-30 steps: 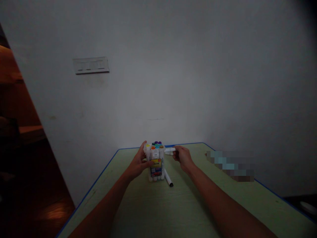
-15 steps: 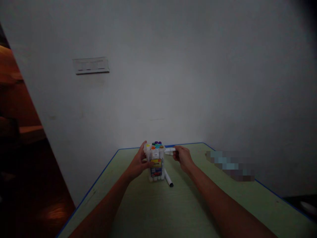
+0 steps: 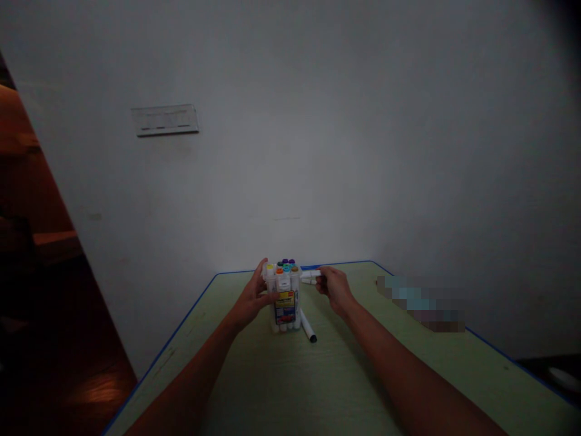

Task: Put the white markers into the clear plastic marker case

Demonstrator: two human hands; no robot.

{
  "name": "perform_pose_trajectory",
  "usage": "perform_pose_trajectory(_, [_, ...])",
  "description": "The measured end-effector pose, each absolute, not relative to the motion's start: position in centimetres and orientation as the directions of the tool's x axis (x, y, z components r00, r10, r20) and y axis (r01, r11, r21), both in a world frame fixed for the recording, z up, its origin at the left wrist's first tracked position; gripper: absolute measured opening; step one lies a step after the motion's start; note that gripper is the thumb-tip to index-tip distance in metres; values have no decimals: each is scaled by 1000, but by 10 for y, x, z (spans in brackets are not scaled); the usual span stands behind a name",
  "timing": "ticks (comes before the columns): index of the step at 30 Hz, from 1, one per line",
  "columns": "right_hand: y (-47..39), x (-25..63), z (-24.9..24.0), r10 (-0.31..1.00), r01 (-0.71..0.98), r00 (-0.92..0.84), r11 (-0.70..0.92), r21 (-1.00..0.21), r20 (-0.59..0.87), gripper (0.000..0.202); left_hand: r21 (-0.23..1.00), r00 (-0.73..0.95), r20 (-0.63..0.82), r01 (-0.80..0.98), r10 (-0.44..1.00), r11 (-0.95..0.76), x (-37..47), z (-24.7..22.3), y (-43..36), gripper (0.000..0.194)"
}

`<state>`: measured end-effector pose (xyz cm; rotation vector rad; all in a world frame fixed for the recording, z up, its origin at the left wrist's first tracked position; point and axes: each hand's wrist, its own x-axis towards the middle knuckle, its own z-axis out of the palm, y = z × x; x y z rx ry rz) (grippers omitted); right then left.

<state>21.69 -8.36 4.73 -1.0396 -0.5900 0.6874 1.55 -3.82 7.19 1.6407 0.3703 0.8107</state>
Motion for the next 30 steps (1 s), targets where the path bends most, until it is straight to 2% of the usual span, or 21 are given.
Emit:
perform_pose_trajectory(7, [-84,217,47,751,-227,649,342,-912,121,8,956,707,290,-183,645,-230,15,72,-39,99])
perform_pose_trajectory(13, [-85,217,48,752,-223,649,337,-915,118,8,945,698,323,-203,639,-256,16,72,-39,91])
perform_pose_trajectory(20, [-85,217,47,757,-228,643,333,-915,116,8,953,698,299,-178,651,-247,16,72,-38,99])
perform_pose_trajectory(30, [-85,217,47,763,-229,637,328,-916,114,8,957,704,285,-171,650,-234,16,73,-40,99])
